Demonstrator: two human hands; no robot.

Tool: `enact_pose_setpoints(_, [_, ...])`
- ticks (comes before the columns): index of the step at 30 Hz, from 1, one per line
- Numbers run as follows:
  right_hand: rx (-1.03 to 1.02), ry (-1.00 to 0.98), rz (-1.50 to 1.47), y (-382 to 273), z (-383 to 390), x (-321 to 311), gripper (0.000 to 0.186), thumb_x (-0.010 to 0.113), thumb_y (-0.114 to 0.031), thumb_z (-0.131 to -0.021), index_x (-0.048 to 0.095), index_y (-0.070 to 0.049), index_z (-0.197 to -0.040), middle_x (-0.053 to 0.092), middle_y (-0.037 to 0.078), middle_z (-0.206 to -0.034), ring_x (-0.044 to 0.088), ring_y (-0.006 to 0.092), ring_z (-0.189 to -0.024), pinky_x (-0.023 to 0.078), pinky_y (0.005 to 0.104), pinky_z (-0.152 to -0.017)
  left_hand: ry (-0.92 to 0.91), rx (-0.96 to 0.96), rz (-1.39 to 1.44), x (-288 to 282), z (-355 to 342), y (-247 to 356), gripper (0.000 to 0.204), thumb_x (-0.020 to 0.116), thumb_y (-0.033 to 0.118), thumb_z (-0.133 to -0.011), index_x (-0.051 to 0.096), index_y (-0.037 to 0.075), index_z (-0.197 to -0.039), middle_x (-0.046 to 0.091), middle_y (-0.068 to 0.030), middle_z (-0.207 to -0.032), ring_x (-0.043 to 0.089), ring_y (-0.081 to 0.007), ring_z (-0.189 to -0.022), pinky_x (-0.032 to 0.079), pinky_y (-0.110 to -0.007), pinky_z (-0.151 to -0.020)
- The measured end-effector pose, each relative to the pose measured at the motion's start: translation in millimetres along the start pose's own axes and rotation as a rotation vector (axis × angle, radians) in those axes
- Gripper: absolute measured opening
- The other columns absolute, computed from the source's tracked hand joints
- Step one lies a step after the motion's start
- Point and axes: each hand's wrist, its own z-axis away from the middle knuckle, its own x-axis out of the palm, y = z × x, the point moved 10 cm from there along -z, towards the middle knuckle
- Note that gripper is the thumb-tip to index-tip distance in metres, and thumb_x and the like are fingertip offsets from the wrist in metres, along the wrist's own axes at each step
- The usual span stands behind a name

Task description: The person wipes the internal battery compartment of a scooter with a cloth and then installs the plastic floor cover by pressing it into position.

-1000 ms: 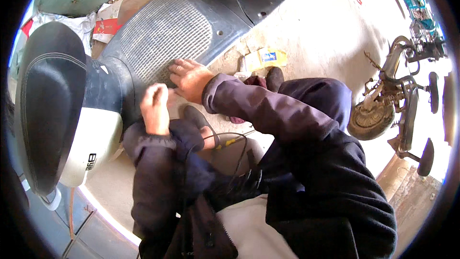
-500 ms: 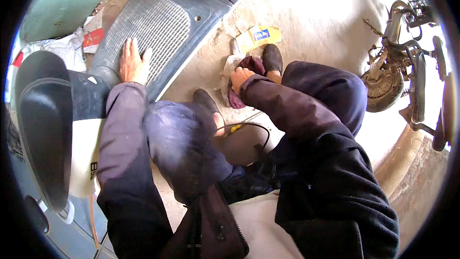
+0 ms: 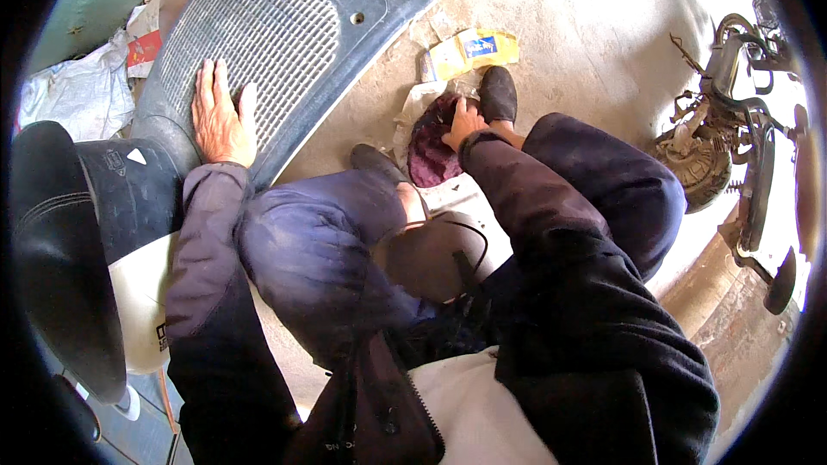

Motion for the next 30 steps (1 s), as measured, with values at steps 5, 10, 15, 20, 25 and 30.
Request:
enact_pose_setpoints(5, [-0.244, -0.056, 0.032, -19.7, 1.0, 16.2, 0.023, 0.052, -0.016, -0.076, 0.069, -0.011, -0.09, 0.061, 0.018, -0.101, 0.058, 0.0351, -0.097, 0.047, 0.0435, -0.083, 0.013, -0.027, 0.026, -3.3, 0.0, -2.7, 0.06, 0.05, 0.04, -0.087, 0.038, 0.005, -0.134, 0.033, -0.0156, -0.141, 0.028, -0.032, -0.131, 0.023, -0.044, -0.106])
enact_pose_setpoints(10, [-0.227, 0.124, -0.15, -18.2, -23.6, -22.4, 0.024, 0.05, -0.016, -0.078, 0.066, -0.006, -0.092, 0.059, 0.022, -0.108, 0.059, 0.037, -0.094, 0.048, 0.0459, -0.081, 0.024, -0.043, 0.017, 3.9, -6.2, -2.3, 0.063, 0.051, 0.043, -0.085, 0.039, 0.004, -0.133, 0.033, -0.0152, -0.141, 0.028, -0.0308, -0.132, 0.022, -0.044, -0.108])
enact_pose_setpoints(15, [-0.709, 0.319, -0.753, -54.2, -3.7, -118.3, 0.013, 0.058, -0.008, -0.074, 0.064, -0.005, -0.085, 0.063, 0.016, -0.081, 0.061, 0.0294, -0.07, 0.048, 0.0341, -0.064, 0.021, -0.054, 0.058, -4.0, -4.3, 1.4, 0.059, 0.047, 0.04, -0.088, 0.037, 0.002, -0.133, 0.031, -0.0163, -0.142, 0.027, -0.0319, -0.132, 0.021, -0.042, -0.108])
enact_pose_setpoints(20, [-0.559, -0.301, -1.315, -155.6, 105.6, -220.4, 0.01, 0.055, -0.011, -0.08, 0.062, -0.005, -0.079, 0.059, -0.003, -0.076, 0.052, 0.0081, -0.069, 0.041, 0.0228, -0.064, 0.059, -0.07, 0.058, -10.7, -0.7, 1.3, 0.058, 0.052, 0.037, -0.087, 0.039, 0.003, -0.131, 0.033, -0.0164, -0.14, 0.03, -0.0325, -0.13, 0.023, -0.043, -0.106])
enact_pose_setpoints(25, [-0.821, 0.278, -1.337, -205.4, 137.3, -311.2, 0.008, 0.058, -0.009, -0.082, 0.061, -0.002, -0.081, 0.057, -0.003, -0.073, 0.048, 0.0061, -0.066, 0.04, 0.0215, -0.062, 0.053, -0.113, 0.119, -14.1, 5.2, -4.0, 0.059, 0.054, 0.038, -0.086, 0.039, 0.004, -0.132, 0.032, -0.016, -0.141, 0.027, -0.0308, -0.133, 0.02, -0.044, -0.108])
enact_pose_setpoints(30, [-0.902, 0.649, -0.597, -264.3, 146.1, -285.0, 0.037, 0.066, -0.031, -0.08, 0.06, -0.001, -0.099, 0.061, 0.021, -0.098, 0.058, 0.0334, -0.094, 0.045, 0.0405, -0.084, 0.016, -0.076, 0.104, -16.0, 5.0, -4.4, 0.057, 0.052, 0.03, -0.085, 0.038, 0.005, -0.133, 0.032, -0.0157, -0.141, 0.027, -0.0306, -0.133, 0.021, -0.045, -0.108])
